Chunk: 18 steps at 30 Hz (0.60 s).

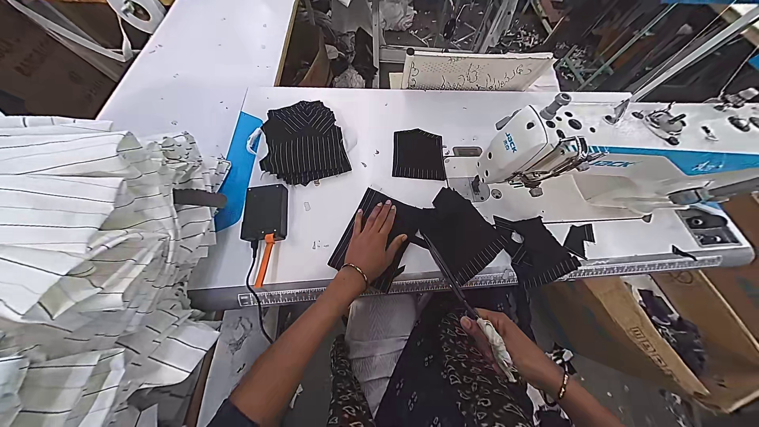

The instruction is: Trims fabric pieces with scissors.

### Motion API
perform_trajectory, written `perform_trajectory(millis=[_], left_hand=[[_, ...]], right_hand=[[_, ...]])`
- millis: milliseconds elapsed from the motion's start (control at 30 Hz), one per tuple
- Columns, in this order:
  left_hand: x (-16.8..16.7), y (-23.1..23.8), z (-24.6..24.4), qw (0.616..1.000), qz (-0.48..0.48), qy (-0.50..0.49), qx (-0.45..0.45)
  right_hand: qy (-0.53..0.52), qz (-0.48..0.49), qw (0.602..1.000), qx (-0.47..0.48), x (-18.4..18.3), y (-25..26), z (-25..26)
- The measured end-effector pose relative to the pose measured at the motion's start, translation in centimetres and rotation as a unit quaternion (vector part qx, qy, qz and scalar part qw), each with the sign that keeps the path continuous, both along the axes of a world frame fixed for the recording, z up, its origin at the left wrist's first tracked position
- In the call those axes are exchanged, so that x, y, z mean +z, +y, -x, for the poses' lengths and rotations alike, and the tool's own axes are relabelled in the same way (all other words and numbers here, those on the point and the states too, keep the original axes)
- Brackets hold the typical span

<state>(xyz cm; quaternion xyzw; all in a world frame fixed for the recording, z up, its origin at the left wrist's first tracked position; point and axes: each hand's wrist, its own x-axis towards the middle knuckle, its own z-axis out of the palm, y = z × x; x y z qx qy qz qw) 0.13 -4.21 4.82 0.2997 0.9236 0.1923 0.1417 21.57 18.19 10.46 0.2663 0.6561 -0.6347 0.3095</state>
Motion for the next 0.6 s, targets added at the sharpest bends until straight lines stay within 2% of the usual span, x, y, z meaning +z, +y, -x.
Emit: perform_trajectory(millis=[367,467,600], left_hand=[[-0.5,-0.4,1.0,0.999,0.018,0.007,-0.033],[-0.5,-0.4,1.3,0.999,0.011,0.009,-0.042],[-0.5,-0.5,1.6,0.999,0.012,0.010,-0.052]], right_hand=[[0.001,-0.031,0.995,0.094,-0.5,1.4,1.2],[-0.024,-0.007,0.988,0.149,0.6,2.3,0.6],[-0.065,0.073,0.969,0.226,1.8,3.6,-1.0]])
